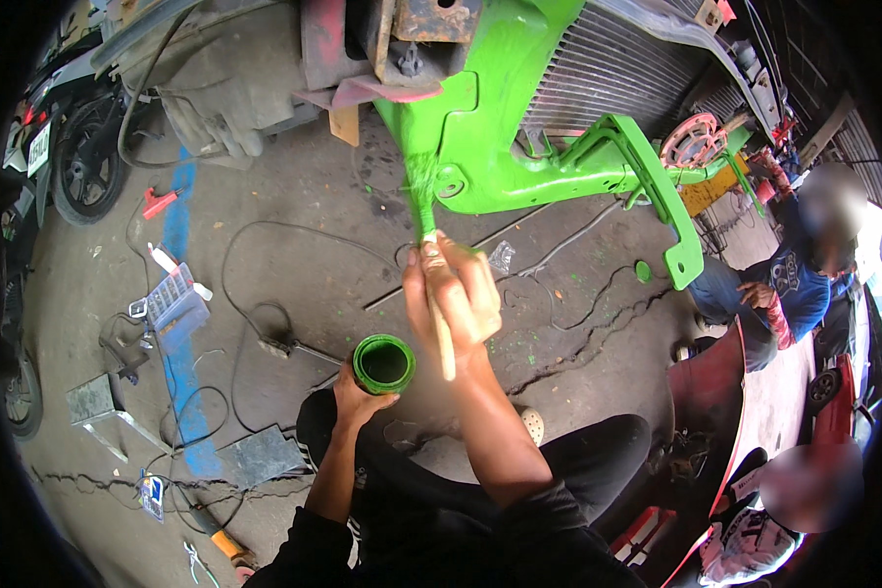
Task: The person paints a green motorcycle frame with a brush, repeatedly dipping the brush into a paint can and applying paint to various sections of the frame. The person remains crouched or seated on the floor during the task.
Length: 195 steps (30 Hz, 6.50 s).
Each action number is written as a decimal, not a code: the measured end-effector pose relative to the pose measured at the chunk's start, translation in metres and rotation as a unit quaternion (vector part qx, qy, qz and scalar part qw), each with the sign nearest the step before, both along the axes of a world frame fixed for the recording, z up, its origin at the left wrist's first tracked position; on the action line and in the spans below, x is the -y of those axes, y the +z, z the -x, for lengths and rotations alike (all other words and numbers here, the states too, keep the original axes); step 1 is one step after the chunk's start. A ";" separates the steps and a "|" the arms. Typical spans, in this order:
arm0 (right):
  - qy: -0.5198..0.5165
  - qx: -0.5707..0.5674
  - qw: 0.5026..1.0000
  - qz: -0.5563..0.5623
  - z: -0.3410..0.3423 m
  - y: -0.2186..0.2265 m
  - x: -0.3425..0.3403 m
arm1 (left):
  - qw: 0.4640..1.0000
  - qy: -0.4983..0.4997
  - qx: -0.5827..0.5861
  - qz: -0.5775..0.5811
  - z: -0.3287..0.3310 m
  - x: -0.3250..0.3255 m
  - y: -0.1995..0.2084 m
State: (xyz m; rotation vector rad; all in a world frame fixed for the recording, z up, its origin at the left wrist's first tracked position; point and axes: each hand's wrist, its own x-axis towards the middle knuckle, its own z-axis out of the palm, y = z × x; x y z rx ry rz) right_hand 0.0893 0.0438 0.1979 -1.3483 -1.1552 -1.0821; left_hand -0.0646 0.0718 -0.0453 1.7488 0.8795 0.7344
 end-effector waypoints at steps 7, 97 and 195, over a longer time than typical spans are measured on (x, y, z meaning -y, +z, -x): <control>-0.008 -0.044 0.996 0.077 0.002 -0.031 0.023 | 1.000 0.001 0.030 -0.006 -0.002 0.000 -0.003; 0.129 0.167 0.977 0.036 -0.062 -0.039 -0.015 | 0.999 0.018 -0.025 -0.034 0.014 0.003 -0.011; -0.064 -0.087 0.993 0.057 -0.076 -0.123 0.059 | 0.997 -0.034 -0.063 0.002 0.006 0.013 0.005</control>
